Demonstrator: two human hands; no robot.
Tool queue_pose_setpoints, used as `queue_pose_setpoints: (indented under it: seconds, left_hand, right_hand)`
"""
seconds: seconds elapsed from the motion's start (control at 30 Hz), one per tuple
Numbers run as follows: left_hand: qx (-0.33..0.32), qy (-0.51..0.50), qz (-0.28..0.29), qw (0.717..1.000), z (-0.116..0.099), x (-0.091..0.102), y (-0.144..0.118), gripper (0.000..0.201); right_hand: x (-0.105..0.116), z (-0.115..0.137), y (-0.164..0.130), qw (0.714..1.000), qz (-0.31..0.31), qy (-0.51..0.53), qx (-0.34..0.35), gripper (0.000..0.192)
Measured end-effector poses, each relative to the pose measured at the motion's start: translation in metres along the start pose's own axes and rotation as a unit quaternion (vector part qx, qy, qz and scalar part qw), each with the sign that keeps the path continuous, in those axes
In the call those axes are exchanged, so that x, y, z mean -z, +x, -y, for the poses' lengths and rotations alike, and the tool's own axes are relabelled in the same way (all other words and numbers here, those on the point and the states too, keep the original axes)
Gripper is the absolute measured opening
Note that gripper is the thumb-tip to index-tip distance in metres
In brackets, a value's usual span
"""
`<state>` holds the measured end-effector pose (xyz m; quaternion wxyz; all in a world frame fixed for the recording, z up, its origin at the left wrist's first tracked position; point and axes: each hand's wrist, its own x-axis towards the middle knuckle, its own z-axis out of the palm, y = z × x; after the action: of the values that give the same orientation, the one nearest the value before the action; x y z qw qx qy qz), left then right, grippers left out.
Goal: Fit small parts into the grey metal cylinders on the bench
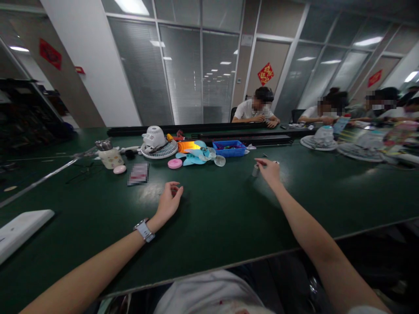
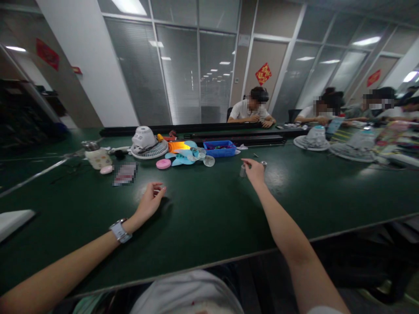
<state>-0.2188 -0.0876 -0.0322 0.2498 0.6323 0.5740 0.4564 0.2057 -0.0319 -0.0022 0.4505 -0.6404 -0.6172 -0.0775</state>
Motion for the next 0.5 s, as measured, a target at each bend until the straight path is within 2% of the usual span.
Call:
queue_pose_setpoints:
  seconds: [0.3,0.4,0.5]
  left_hand:
    - [0.006,-0.003,0.011,1.000,-0.006,0.002,-0.002,0.037]
    - [0.008,-0.006,0.008,1.000,-0.005,0.001,-0.002,0.037]
    - [0.008,-0.011,0.010,1.000,-0.004,0.001,-0.002,0.037]
  right_hand:
    - [0.000,-0.003,0.001,1.000,0.023,0.006,-0.011,0.027]
    - [-0.002,-0.005,0.000,1.000,0.012,0.018,-0.021,0.024]
    - [-0.008,-0.010,-0.002,0.997,0.006,0.058,-0.052,0.035]
